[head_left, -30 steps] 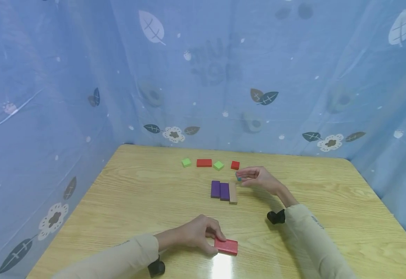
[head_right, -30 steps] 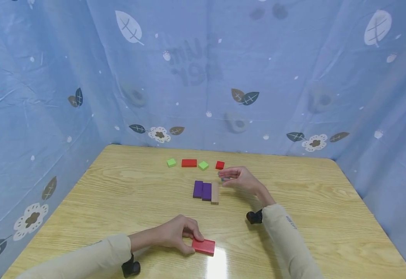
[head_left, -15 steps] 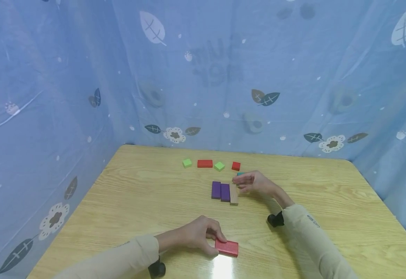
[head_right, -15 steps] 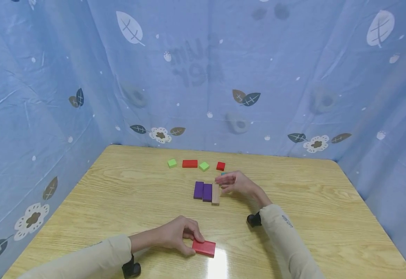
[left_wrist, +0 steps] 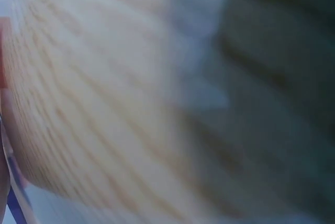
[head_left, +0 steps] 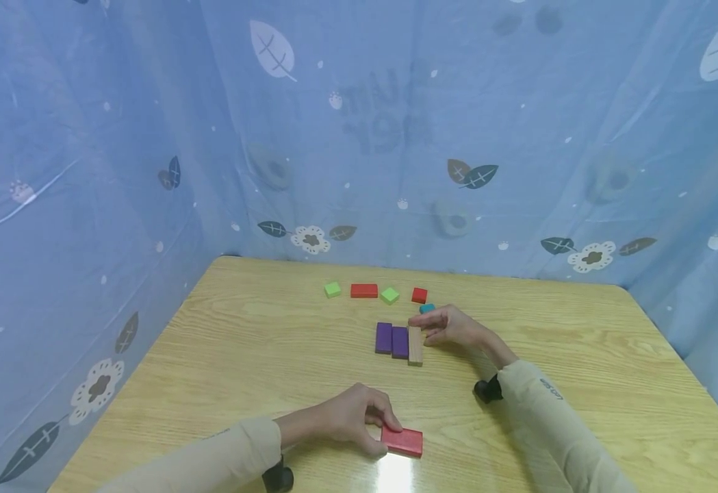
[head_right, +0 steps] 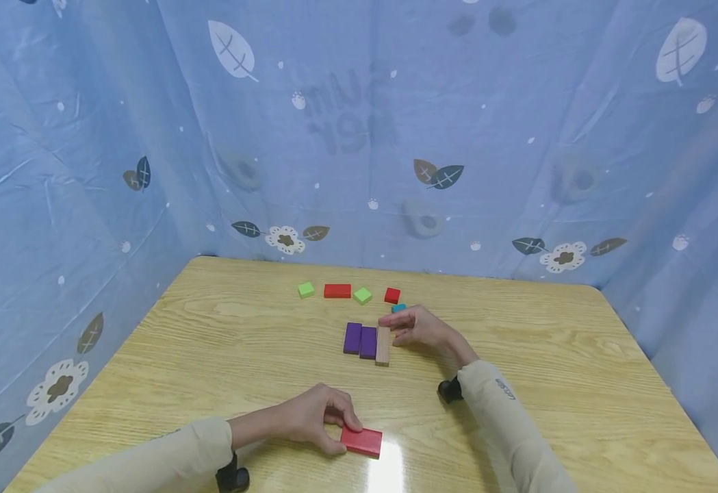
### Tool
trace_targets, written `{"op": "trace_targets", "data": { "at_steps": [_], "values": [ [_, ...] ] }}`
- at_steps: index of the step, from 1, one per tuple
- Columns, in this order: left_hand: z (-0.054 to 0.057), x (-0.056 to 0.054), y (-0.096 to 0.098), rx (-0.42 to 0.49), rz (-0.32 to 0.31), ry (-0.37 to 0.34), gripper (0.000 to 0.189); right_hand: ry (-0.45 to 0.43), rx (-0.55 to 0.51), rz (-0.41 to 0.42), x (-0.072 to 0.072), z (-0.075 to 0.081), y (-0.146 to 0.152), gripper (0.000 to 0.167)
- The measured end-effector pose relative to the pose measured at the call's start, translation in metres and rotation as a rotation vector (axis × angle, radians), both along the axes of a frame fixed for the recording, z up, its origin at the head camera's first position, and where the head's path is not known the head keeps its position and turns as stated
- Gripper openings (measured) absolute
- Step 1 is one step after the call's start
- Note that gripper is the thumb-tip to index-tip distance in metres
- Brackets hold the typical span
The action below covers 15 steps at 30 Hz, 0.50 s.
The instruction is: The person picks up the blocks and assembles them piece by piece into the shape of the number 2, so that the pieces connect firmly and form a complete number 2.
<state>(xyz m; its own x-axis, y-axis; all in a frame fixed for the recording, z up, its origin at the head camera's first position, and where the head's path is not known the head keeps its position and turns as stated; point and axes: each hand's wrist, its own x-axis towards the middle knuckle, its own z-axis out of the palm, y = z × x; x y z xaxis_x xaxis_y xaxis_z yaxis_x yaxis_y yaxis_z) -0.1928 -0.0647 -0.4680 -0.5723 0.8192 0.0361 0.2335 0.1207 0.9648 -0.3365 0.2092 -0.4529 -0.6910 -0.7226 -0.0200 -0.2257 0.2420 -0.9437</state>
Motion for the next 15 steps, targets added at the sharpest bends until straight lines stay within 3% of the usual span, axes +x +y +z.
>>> {"op": "trace_targets", "data": {
  "at_steps": [10, 15],
  "values": [
    [0.0009, 0.0003, 0.0003, -0.008, -0.002, -0.003, 0.029, 0.076, 0.019, 0.002, 0.0015, 0.0003, 0.0017, 0.037],
    [0.0002, 0.0001, 0.0001, -0.009, 0.000, -0.006, 0.029, 0.087, 0.025, 0.060, -0.0008, 0.0013, 0.0023, 0.042]
  ]
}}
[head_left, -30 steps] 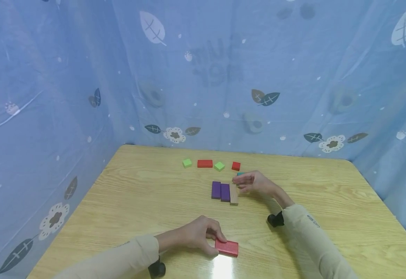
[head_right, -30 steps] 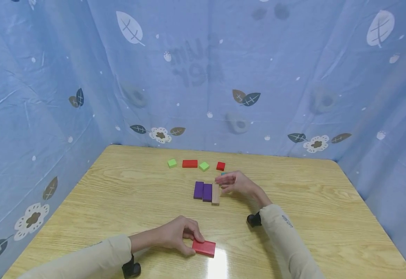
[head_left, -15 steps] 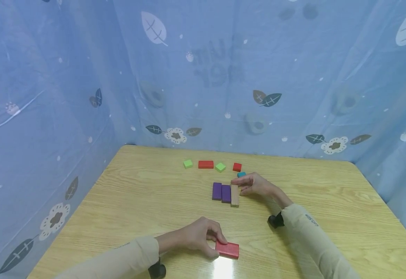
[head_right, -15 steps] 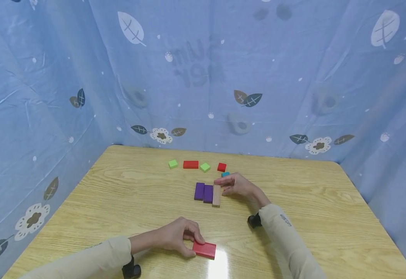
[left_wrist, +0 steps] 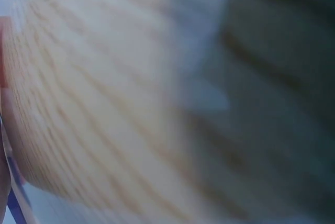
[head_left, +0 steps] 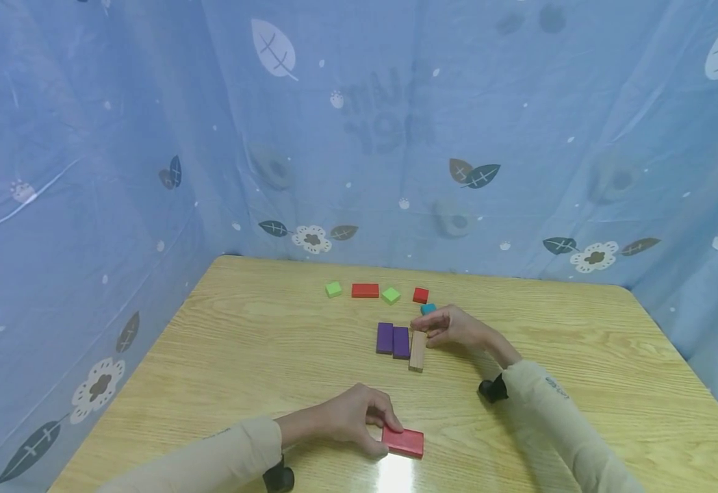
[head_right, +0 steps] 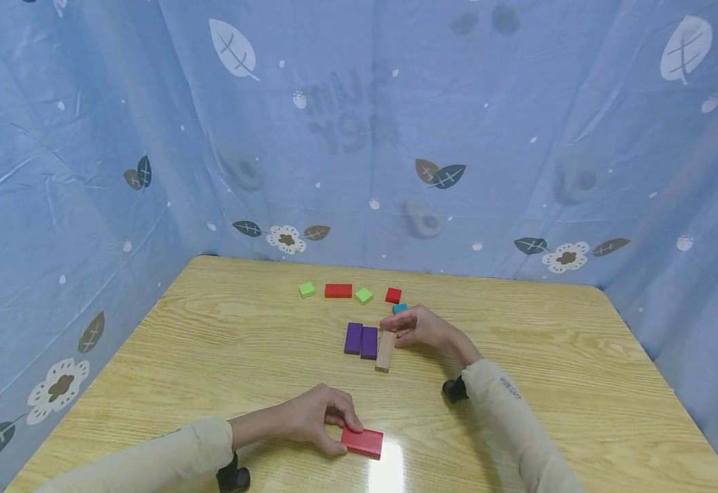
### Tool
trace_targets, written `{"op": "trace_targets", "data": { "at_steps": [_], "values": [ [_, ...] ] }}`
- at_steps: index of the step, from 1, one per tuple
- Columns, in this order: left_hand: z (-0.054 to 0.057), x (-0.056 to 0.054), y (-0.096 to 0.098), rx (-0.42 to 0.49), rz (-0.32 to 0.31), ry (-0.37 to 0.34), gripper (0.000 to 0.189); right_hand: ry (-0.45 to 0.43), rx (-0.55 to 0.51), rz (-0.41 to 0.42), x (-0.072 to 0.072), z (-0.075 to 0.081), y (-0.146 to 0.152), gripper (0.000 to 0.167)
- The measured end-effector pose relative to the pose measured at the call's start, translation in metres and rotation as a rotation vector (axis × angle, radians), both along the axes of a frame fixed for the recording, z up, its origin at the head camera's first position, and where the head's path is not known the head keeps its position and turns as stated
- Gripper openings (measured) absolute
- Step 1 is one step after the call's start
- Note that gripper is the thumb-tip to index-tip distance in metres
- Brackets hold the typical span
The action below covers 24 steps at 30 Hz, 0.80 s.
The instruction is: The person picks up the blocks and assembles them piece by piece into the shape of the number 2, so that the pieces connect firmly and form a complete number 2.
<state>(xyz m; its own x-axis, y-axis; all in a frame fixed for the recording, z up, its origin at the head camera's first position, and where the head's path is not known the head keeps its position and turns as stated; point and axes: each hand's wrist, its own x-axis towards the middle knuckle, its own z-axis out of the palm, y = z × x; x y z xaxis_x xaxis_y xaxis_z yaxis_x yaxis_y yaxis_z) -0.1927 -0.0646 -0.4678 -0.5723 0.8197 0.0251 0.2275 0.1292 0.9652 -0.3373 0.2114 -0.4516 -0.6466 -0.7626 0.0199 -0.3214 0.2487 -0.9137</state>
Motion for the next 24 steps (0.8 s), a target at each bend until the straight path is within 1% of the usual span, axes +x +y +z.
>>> {"op": "trace_targets", "data": {
  "at_steps": [3, 8, 11, 15, 18, 22, 24],
  "values": [
    [0.000, 0.000, 0.000, -0.001, 0.004, 0.005, 0.029, 0.022, 0.027, 0.024, -0.001, 0.002, -0.001, 0.041],
    [0.000, -0.001, 0.000, -0.002, -0.004, 0.012, 0.028, 0.029, 0.068, 0.021, -0.001, 0.006, 0.000, 0.036],
    [0.001, -0.001, 0.000, -0.006, -0.011, 0.014, 0.028, -0.002, 0.058, 0.016, 0.000, 0.007, 0.003, 0.033],
    [0.002, -0.002, 0.000, -0.005, -0.013, 0.003, 0.027, -0.076, 0.032, -0.001, 0.003, 0.008, 0.010, 0.031],
    [0.001, -0.002, 0.000, -0.006, -0.012, -0.001, 0.027, -0.105, 0.045, -0.001, 0.008, 0.009, 0.016, 0.032],
    [0.000, -0.002, 0.000, -0.007, -0.009, 0.013, 0.028, -0.076, 0.091, 0.010, 0.015, 0.010, 0.020, 0.033],
    [-0.001, -0.002, 0.000, -0.006, -0.006, 0.012, 0.028, -0.052, 0.091, 0.013, 0.019, 0.011, 0.020, 0.032]
  ]
}}
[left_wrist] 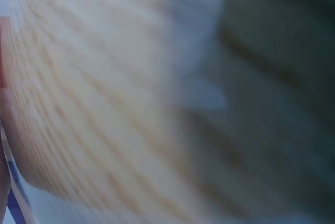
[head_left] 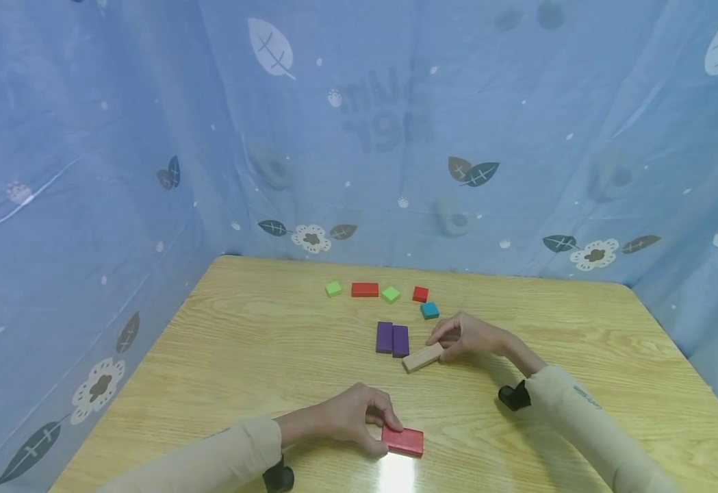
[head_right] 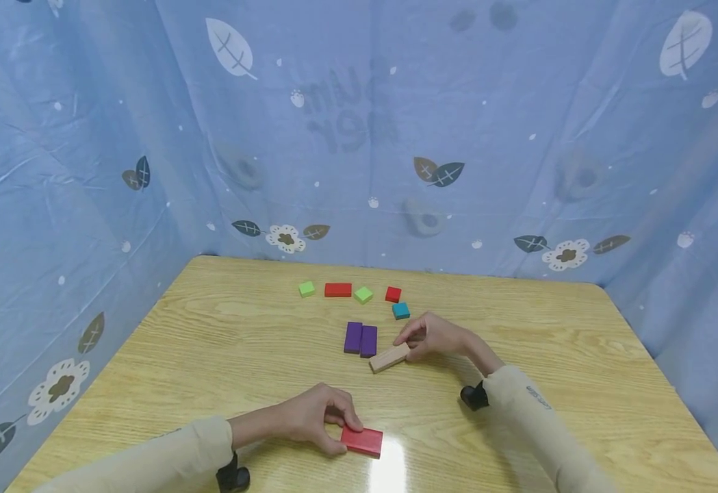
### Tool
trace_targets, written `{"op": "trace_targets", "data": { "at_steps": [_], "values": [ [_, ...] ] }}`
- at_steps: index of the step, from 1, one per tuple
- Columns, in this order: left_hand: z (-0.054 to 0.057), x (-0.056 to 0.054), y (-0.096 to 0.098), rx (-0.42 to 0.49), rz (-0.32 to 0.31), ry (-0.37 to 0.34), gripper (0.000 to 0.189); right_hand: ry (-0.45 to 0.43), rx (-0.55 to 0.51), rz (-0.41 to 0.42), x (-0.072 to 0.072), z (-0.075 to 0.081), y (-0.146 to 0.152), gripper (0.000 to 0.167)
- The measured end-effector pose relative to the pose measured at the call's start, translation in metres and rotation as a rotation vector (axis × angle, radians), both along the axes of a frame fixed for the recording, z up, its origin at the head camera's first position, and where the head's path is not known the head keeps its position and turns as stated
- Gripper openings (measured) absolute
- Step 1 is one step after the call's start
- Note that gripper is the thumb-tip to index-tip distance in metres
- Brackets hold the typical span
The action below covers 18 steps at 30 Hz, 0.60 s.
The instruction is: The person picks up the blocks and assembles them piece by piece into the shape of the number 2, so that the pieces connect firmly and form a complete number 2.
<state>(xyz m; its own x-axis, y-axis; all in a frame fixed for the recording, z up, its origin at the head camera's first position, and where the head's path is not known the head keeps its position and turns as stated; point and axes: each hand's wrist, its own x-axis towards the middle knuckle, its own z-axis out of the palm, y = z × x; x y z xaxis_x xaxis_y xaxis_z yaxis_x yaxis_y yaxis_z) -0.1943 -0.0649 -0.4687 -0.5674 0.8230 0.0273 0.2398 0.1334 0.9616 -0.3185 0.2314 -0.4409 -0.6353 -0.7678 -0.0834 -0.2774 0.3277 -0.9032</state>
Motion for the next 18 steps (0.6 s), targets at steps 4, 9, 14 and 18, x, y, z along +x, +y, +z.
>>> {"op": "trace_targets", "data": {
  "at_steps": [4, 9, 14, 18],
  "values": [
    [0.000, 0.001, 0.000, 0.001, 0.003, -0.009, 0.027, 0.006, -0.050, -0.015, 0.011, -0.003, 0.003, 0.028],
    [0.001, 0.001, 0.001, 0.000, 0.004, -0.009, 0.027, 0.049, -0.090, -0.081, 0.026, -0.008, 0.012, 0.026],
    [0.002, 0.001, 0.000, 0.001, 0.012, -0.013, 0.029, 0.112, -0.105, -0.172, 0.043, -0.006, 0.020, 0.024],
    [0.000, 0.002, 0.000, -0.006, 0.016, 0.007, 0.029, 0.166, -0.105, -0.257, 0.062, -0.001, 0.026, 0.024]
  ]
}}
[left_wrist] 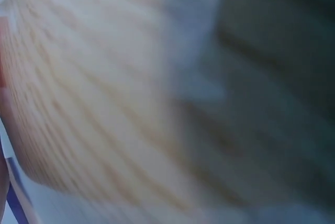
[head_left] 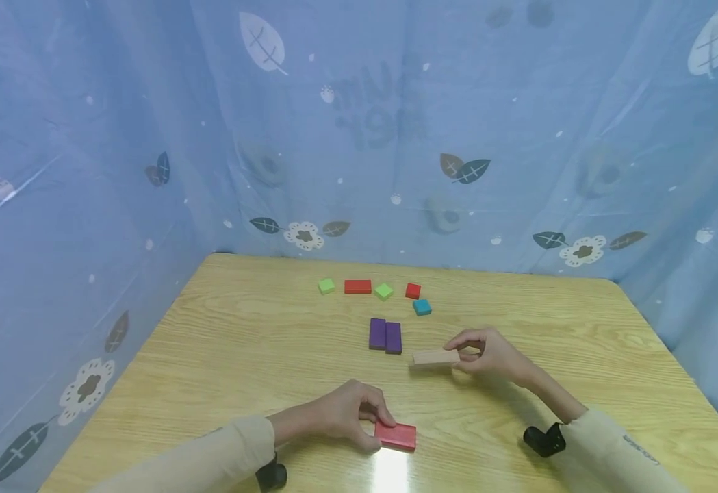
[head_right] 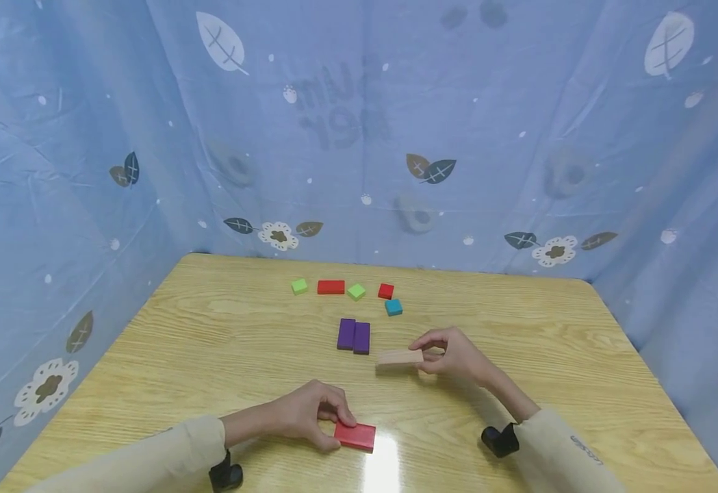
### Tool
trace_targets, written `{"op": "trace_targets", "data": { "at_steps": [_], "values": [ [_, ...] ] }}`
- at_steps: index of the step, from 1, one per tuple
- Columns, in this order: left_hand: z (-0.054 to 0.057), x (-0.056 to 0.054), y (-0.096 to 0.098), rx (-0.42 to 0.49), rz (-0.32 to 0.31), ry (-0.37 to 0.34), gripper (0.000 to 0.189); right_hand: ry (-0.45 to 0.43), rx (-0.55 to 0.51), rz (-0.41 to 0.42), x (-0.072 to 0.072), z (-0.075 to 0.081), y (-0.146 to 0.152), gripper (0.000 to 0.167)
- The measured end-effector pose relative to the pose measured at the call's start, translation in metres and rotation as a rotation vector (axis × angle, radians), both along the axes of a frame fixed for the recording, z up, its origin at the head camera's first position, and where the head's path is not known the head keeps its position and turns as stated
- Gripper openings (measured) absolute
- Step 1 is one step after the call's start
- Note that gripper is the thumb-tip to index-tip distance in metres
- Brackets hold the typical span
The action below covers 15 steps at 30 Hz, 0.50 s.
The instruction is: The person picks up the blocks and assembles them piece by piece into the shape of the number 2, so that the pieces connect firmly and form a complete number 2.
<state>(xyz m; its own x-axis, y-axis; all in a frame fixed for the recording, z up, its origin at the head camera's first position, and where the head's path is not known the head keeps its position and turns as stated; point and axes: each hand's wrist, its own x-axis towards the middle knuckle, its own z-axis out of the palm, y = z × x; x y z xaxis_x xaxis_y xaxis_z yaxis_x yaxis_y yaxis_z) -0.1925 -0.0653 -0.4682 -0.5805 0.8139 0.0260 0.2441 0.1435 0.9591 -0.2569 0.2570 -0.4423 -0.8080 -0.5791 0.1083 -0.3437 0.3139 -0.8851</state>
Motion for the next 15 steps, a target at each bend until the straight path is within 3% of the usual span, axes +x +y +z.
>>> {"op": "trace_targets", "data": {
  "at_steps": [5, 15],
  "values": [
    [0.001, 0.000, -0.001, -0.003, -0.009, 0.024, 0.030, 0.029, -0.003, -0.079, 0.027, 0.004, 0.006, 0.026],
    [0.000, 0.000, -0.001, -0.033, -0.009, 0.079, 0.029, -0.054, -0.117, -0.124, 0.073, 0.002, 0.014, 0.026]
  ]
}}
